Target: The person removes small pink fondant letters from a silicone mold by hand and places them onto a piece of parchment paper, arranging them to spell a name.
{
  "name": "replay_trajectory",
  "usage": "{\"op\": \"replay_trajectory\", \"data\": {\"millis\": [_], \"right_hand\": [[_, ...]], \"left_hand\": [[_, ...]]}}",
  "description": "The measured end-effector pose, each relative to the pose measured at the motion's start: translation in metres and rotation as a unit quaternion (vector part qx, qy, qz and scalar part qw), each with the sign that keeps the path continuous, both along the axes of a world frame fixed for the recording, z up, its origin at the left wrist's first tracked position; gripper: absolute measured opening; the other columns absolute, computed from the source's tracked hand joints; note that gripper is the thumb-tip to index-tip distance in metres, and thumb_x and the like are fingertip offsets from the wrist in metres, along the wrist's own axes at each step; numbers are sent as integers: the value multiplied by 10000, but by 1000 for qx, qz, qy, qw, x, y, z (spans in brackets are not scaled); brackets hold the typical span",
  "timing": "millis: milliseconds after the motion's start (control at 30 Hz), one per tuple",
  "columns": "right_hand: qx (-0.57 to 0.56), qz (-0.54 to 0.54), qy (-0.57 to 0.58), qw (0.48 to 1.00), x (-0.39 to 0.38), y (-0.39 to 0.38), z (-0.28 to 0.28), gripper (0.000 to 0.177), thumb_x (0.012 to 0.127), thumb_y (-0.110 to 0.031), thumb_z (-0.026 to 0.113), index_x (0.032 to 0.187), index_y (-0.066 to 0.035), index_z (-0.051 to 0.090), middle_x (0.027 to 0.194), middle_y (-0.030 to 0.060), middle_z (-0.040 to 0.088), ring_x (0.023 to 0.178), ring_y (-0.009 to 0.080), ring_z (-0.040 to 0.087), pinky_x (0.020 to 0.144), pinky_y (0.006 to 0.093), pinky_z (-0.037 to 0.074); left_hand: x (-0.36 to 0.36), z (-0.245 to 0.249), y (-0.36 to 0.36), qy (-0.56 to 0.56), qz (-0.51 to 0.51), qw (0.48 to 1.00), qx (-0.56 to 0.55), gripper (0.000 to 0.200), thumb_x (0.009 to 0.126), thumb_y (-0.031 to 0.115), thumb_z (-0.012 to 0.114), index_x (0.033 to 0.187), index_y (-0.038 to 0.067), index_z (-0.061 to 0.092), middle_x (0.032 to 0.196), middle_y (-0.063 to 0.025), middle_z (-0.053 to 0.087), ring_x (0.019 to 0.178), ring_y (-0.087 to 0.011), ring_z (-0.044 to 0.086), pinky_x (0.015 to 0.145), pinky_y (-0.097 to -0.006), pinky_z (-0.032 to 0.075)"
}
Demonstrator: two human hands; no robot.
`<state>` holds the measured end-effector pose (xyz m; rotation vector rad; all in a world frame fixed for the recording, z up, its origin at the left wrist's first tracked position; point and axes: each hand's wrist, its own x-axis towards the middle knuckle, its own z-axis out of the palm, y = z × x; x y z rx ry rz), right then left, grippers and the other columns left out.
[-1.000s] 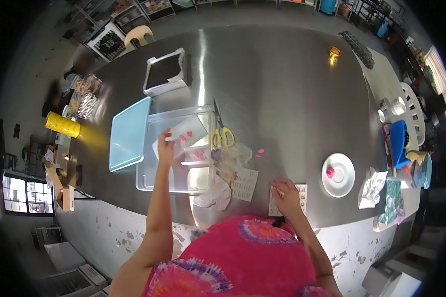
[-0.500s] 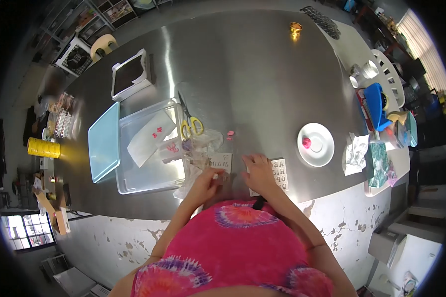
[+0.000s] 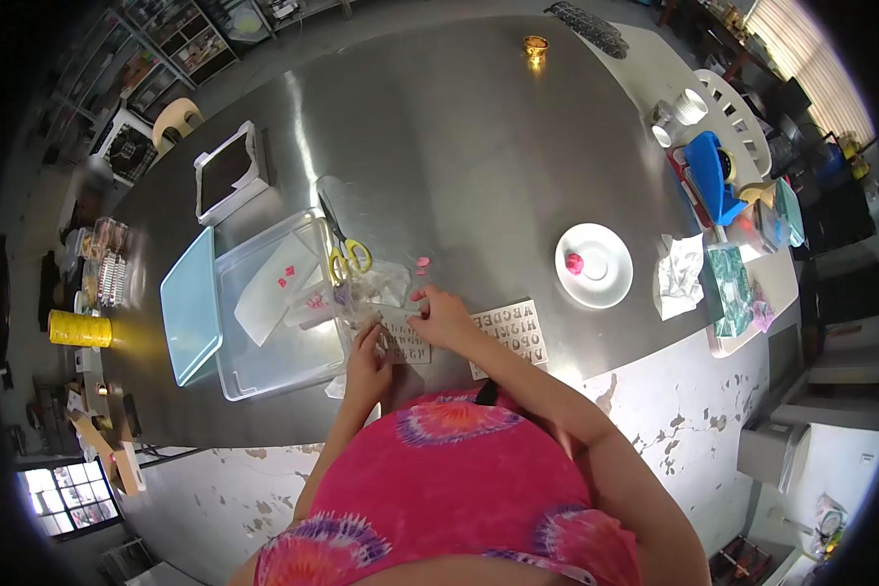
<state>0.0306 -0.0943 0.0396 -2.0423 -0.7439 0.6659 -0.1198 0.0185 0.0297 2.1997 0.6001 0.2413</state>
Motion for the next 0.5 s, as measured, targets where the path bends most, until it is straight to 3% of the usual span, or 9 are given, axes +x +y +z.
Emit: {"op": "replay_trajectory", "data": {"millis": [100, 167, 200, 233, 367, 400, 433, 467, 500], "right_hand": [[6, -4, 100, 995, -2, -8, 14, 360, 738, -156, 622, 1051, 9, 555, 840, 107, 624, 754, 200, 615, 660, 326, 500], [71, -76, 328, 939, 3, -20, 18, 394, 769, -117, 585, 1139, 8, 532, 850, 101, 617, 720, 152, 608, 641, 277, 512], [84, -82, 363, 924, 4, -29, 30, 423, 783, -86, 562, 1182, 34, 496, 919, 107, 607, 741, 143, 606, 641, 262, 522], [83, -83, 361, 925, 6, -38, 36, 423, 783, -86, 562, 1182, 34, 496, 919, 107, 607, 741, 143, 606, 641, 262, 522], [161, -149, 521, 825, 10, -81, 60, 512, 778, -30, 494, 1278, 5, 392, 1066, 132, 540, 923, 213, 582, 752, 324, 514], [204, -152, 569, 782, 9, -88, 63, 549, 779, -19, 474, 1313, -10, 345, 1119, 145, 511, 965, 224, 570, 755, 328, 515], [204, -155, 568, 782, 4, -92, 63, 549, 779, -19, 474, 1313, -10, 345, 1119, 145, 511, 965, 224, 570, 755, 328, 515], [222, -160, 573, 772, 0, -96, 62, 574, 779, -9, 478, 1325, -25, 300, 1146, 157, 487, 986, 240, 561, 769, 335, 516], [240, -166, 577, 762, -4, -99, 62, 604, 779, 0, 483, 1336, -41, 255, 1173, 169, 462, 1006, 256, 553, 783, 341, 517]], "left_hand": [[-3, 1, -1, -28, 33, 999, -2, 492, 713, 39, 618, 1189, 2, 496, 1208, -189, 465, 957, -283, 555, 672, -294, 484], [-2, 2, -1, -33, 51, 998, -26, 472, 726, 46, 614, 1182, 2, 500, 1188, -189, 474, 959, -278, 554, 659, -290, 486], [-1, 1, 0, -38, 56, 997, -33, 453, 733, 53, 612, 1171, 1, 510, 1170, -184, 481, 939, -268, 560, 643, -283, 486], [0, 0, 1, -44, 60, 996, -42, 433, 740, 60, 609, 1159, 0, 519, 1151, -179, 488, 919, -258, 565, 627, -277, 486], [0, 3, 0, 33, 38, 998, -34, 383, 778, 110, 610, 1139, 6, 538, 1152, -155, 492, 892, -201, 571, 615, -267, 481], [2, 11, -1, 74, 18, 987, -141, 348, 798, 140, 608, 1118, 14, 554, 1101, -121, 521, 848, -172, 567, 600, -263, 474], [4, 18, -3, 116, -5, 963, -245, 317, 818, 170, 606, 1097, 23, 570, 1050, -87, 550, 804, -142, 563, 585, -260, 467], [7, 21, -4, 117, -8, 962, -247, 317, 818, 170, 606, 1097, 23, 570, 1050, -87, 550, 804, -142, 563, 585, -260, 467], [11, 24, -5, 125, -13, 874, -469, 329, 828, 185, 605, 1108, 18, 556, 997, -60, 565, 794, -134, 559, 607, -260, 468]]}}
